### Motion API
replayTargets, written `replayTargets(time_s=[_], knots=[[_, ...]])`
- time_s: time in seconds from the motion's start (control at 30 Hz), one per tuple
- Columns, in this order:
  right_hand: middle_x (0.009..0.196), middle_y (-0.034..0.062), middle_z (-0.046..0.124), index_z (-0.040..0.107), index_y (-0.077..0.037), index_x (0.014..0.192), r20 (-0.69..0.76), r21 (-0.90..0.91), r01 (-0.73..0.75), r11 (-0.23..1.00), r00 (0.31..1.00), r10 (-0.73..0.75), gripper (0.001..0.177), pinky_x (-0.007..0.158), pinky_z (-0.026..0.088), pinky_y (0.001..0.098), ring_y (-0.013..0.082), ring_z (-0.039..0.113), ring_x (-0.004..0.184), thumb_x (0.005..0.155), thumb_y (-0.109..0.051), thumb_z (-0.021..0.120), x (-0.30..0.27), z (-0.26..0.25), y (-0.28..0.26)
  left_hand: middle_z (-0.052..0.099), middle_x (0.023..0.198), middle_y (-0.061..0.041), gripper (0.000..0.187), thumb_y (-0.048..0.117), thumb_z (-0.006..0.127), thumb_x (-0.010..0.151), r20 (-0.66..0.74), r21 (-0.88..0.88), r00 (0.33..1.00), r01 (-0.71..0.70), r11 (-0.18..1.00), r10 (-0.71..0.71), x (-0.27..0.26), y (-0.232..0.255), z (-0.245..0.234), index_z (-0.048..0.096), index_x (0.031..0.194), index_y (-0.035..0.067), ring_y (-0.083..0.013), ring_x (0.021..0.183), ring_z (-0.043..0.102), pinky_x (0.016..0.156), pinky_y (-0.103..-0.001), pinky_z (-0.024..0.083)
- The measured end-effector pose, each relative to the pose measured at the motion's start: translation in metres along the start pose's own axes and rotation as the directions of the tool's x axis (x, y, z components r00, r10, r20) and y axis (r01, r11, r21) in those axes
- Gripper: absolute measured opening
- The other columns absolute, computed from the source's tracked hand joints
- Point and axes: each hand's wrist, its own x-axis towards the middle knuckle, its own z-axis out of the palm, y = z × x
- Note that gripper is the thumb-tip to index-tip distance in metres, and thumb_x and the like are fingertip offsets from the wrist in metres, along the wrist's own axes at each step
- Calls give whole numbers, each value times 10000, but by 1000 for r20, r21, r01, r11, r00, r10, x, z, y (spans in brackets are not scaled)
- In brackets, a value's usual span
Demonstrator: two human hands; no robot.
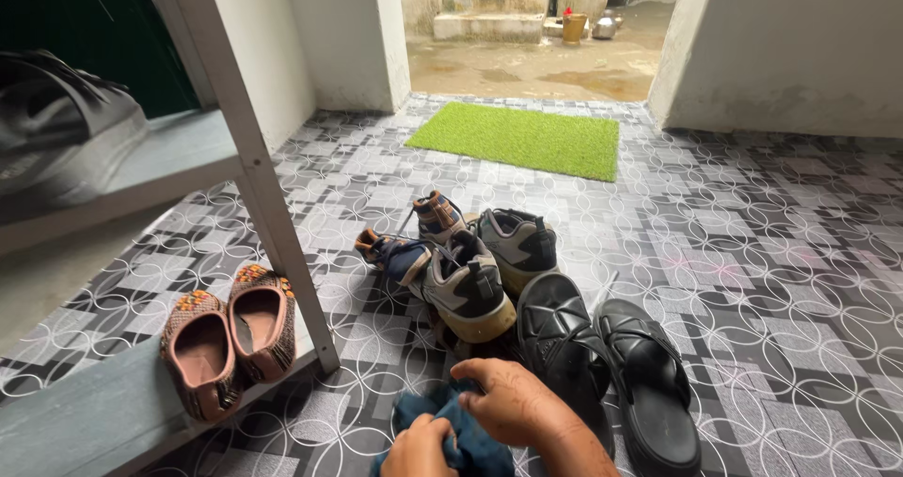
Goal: The person sits on the floor and wipes several pairs of shoes with a blue cloth. They clean a pair of patterned flats, a pair of black sandals, and a pair of black slides, placing the cleaned items onto a metal shoe rack. The person also wipes the surface of the shoe rack shelf.
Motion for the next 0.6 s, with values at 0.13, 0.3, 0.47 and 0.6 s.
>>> replayTargets(time_s=[0.13,0.3,0.47,0.6], knots=[[1487,58,557,547,-189,1432,27,-29,96,995,995,-95,568,1149,411,335,214,530,1388,892,-275,703,-3,2,-5,765,1153,-56,579,14,736,679,42,-139,986,164,977,-160,-19,11,-60,565,1165,279,-325,1219,682,1015,-436,539],[1552,83,464,448,-203,1524,33,119,329,937,942,-335,818,1142,377,370,258,434,1432,814,-285,847,-9,8,-16,711,1197,-84,910,-49,652,683,-177,-307,984,-47,951,-8,-63,51,-124,447,1413,453,-349,1204,655,992,-465,524],[1286,48,683,498,-228,1468,77,515,90,852,985,-151,859,994,540,299,160,665,1171,697,-219,877,-14,6,-40,768,1128,-80,698,-18,689,700,-420,-406,907,-227,885,40,-82,61,-152,583,1284,351,-321,1146,716,933,-438,562],[1083,97,747,627,-115,1330,-21,497,146,856,988,-156,651,876,571,313,168,690,991,728,-195,864,-15,16,-42,757,1140,-116,599,-21,694,687,-615,-439,787,-378,815,34,-83,46,-140,622,1228,225,-329,1130,731,914,-421,570]])
